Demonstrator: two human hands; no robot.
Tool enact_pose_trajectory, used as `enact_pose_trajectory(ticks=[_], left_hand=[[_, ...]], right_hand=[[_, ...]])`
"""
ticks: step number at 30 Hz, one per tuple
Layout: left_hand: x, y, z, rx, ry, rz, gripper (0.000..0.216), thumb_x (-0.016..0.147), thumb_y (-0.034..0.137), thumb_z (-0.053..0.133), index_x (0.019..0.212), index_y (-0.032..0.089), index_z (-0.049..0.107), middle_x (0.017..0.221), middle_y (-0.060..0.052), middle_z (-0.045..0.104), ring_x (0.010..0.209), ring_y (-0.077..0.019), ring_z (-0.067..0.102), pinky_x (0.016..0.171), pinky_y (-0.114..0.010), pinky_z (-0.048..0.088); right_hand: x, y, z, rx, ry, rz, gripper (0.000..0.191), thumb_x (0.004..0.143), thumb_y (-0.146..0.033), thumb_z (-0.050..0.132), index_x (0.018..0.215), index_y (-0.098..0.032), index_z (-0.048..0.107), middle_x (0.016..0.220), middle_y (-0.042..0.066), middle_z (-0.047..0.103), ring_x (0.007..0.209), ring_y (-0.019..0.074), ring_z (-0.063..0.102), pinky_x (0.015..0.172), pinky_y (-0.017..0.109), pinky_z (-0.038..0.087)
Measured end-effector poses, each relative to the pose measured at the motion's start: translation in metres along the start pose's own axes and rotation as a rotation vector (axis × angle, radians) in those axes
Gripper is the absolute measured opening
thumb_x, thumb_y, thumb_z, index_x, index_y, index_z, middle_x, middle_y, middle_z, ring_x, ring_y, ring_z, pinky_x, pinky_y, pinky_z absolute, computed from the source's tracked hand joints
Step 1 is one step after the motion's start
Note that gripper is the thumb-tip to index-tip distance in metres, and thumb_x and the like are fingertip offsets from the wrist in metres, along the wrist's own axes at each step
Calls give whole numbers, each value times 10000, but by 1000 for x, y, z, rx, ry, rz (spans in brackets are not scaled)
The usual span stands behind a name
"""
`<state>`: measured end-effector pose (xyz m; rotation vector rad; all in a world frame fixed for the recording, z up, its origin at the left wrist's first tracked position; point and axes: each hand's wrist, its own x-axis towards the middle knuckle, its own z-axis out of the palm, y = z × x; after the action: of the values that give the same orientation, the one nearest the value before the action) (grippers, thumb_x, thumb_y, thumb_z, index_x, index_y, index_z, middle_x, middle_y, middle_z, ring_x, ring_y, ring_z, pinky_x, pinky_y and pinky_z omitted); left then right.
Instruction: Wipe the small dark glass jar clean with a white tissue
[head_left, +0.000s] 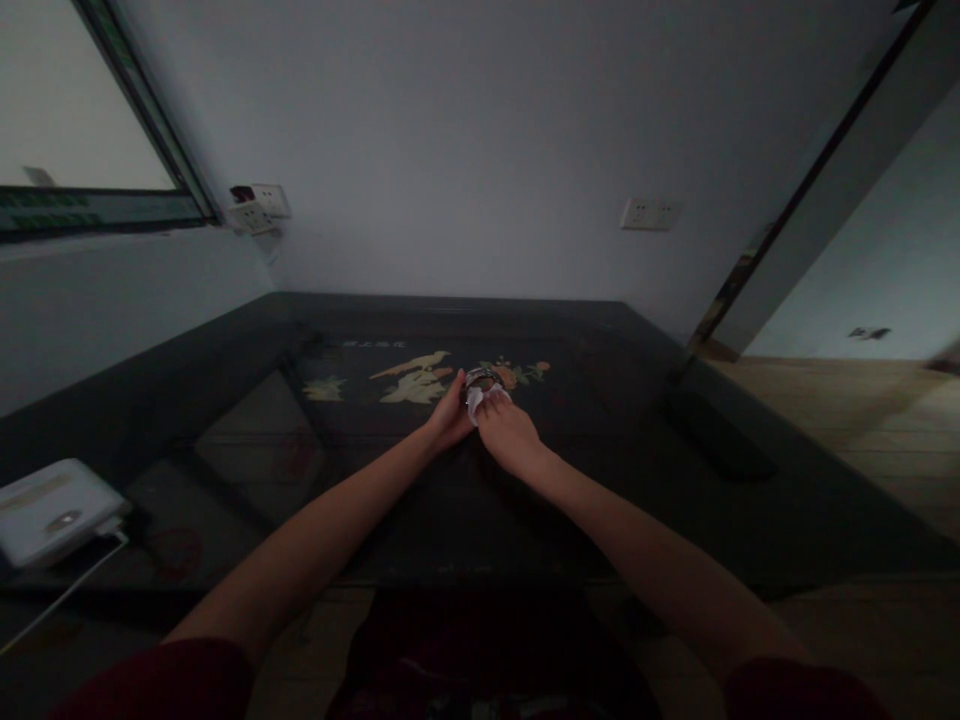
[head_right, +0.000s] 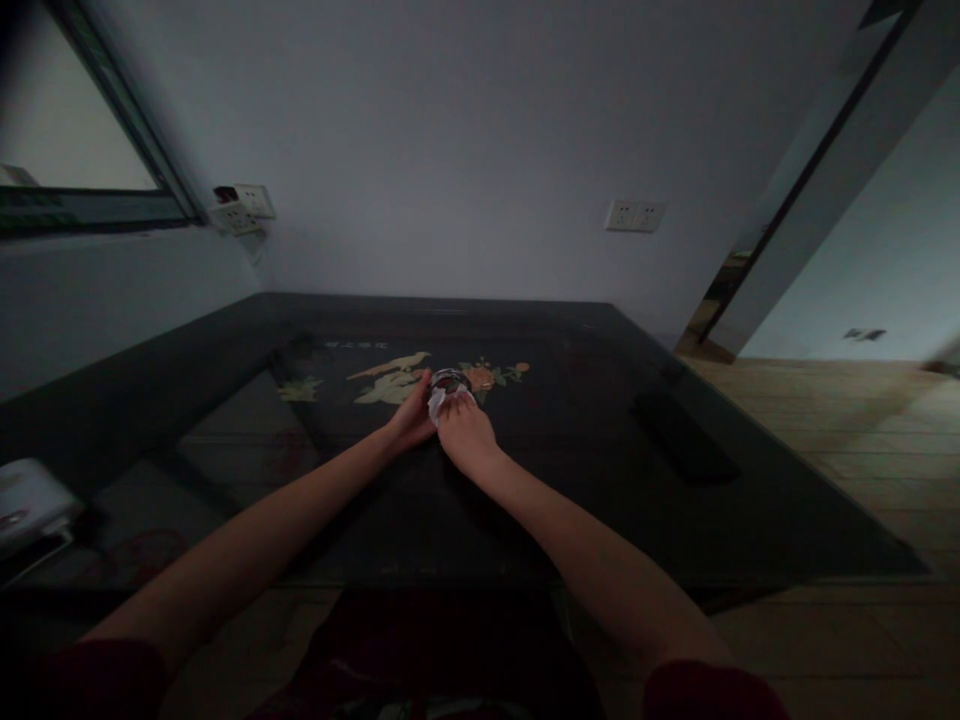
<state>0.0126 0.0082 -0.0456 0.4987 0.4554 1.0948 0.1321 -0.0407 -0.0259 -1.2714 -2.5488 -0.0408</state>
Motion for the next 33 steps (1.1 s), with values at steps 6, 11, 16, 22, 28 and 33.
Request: enact_pose_trajectory(ticks=[6, 11, 16, 22, 28, 33], left_hand=[[1, 0, -3, 19, 20, 5, 523, 987, 449, 305, 1135, 72, 636, 925, -131, 726, 955, -213, 677, 961, -318, 452], [-3, 0, 2, 27, 32, 3, 531, 977, 469, 322, 1137, 77, 644, 943, -140, 727, 933, -241, 683, 942, -355, 476], [-8, 0, 10, 53, 101, 8, 524, 975, 470, 328, 1137, 88, 649, 914, -123, 733, 917, -242, 688, 923, -357, 497], [-8, -2, 11, 44, 94, 50, 489, 986, 425, 332, 1173, 91, 635, 940, -117, 730, 935, -224, 683, 945, -333, 486], [-6, -1, 7, 38, 71, 8, 547, 976, 485, 304, 1148, 86, 637, 944, -133, 727, 961, -250, 676, 965, -379, 469], [-1, -1, 2, 33, 17, 24, 534, 991, 444, 277, 1050, 69, 653, 928, -136, 723, 970, -227, 670, 981, -348, 448]], right_hand=[[-2, -1, 5, 27, 24, 14, 426, 883, -24, 371, 1292, 14, 484, 1350, 281, 525, 1323, 276, 459, 1166, 446, 244], [-3, -2, 7, 277, 41, 48, 391, 851, -136, 521, 1236, -70, 506, 1260, 219, 593, 1218, 279, 531, 1049, 441, 388], [7, -2, 13, 524, 62, 99, 290, 864, -229, 494, 1124, -104, 521, 1027, 115, 674, 898, 208, 651, 769, 311, 520], [14, 0, 13, 735, 148, 39, 327, 893, -185, 391, 1206, -124, 462, 1086, 99, 655, 946, 167, 639, 832, 273, 494], [3, 7, 2, 348, -10, -2, 208, 848, -171, 537, 1044, -110, 569, 1055, 144, 668, 941, 228, 633, 824, 342, 490], [-1, 6, -8, 113, -36, -32, 305, 888, -69, 447, 1168, -77, 565, 1264, 216, 597, 1214, 270, 539, 1050, 403, 376]])
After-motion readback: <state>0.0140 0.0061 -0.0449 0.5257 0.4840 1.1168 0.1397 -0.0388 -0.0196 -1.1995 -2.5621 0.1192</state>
